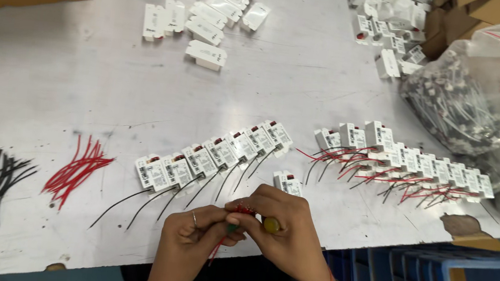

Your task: The person uses a screwdriver to attach red and black wires to a row of white electronic modules on a workbench. They repeatedly insert wire ends into terminal slots and tighten screws to secure them, working across multiple units in sequence.

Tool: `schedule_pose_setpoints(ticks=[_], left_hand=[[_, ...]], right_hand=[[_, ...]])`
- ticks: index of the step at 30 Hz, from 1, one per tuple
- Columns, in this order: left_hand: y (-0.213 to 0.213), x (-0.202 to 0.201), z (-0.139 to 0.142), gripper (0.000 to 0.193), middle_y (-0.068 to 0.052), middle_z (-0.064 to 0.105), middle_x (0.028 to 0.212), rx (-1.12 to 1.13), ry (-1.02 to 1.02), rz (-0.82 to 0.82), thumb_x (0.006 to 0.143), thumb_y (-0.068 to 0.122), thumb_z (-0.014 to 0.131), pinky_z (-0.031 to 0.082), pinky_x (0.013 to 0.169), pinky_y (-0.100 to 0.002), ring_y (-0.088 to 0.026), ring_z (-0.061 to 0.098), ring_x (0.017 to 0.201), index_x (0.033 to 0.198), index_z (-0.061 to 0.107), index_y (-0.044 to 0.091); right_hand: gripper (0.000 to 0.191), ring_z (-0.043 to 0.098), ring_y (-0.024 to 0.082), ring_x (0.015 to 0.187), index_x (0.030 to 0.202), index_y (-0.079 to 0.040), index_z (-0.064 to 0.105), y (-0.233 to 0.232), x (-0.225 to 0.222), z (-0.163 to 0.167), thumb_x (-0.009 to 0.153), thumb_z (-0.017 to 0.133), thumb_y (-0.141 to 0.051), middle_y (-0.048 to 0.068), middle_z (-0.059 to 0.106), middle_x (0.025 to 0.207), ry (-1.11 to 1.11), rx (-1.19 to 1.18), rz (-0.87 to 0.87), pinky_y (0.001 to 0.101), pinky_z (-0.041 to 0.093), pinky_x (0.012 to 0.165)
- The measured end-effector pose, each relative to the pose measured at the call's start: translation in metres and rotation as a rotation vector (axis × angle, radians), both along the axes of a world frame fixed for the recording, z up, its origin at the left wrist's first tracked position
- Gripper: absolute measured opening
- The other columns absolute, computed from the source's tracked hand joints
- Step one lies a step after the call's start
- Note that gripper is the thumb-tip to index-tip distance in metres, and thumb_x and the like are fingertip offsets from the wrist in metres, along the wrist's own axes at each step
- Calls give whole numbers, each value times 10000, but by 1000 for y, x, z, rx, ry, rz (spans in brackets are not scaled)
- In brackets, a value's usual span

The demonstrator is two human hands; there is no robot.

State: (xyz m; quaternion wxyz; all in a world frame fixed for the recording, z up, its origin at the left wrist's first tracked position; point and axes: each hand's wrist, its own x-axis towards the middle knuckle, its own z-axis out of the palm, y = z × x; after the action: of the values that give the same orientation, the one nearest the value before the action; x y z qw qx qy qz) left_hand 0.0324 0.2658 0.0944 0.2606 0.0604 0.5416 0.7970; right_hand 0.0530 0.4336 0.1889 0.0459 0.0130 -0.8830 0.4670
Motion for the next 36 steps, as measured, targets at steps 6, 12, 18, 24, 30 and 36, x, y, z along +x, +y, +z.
schedule_pose_setpoints(ticks=[6,12,18,24,30,36], left_hand=[[5,-4,27,222,-140,823,926,-212,124,-50,888,1,673,639,774,-301,-181,827,851,1077,782,-41],[9,-9,32,236,-162,835,966,-113,-48,-163,905,-2,639,638,809,-321,-195,831,869,1099,770,-33],[8,-7,35,265,-159,846,896,-303,72,-93,874,18,695,643,754,-309,-191,850,844,1112,800,-29],[4,-12,31,275,-181,841,922,-147,-27,-229,908,28,651,644,778,-305,-217,843,847,1145,771,-46],[2,-2,35,217,-92,841,835,-382,397,-51,881,62,732,631,628,-264,-148,828,709,1075,823,33],[8,4,40,259,-92,773,890,-665,1001,311,839,49,777,555,511,-259,-179,741,635,1097,766,27]], right_hand=[[112,524,88,521,848,-34,807,12,5,-12,789,856,-115,32,743,744,-77,-131,-102,258,381,468],[113,584,45,573,842,-31,787,21,8,-18,799,857,-109,25,730,742,-85,-201,-50,225,411,499],[109,487,56,549,855,-34,792,29,11,-19,790,862,-87,28,734,758,-9,-187,-64,236,351,498],[132,513,45,555,896,-55,806,34,15,-17,794,871,-106,25,753,781,-23,-167,28,227,363,500],[284,450,51,525,1020,-61,791,33,17,-10,760,888,-122,26,754,824,33,-132,-19,225,338,478],[478,456,71,545,1259,-66,727,19,26,-1,801,857,-115,32,726,840,132,43,-70,234,400,516]])
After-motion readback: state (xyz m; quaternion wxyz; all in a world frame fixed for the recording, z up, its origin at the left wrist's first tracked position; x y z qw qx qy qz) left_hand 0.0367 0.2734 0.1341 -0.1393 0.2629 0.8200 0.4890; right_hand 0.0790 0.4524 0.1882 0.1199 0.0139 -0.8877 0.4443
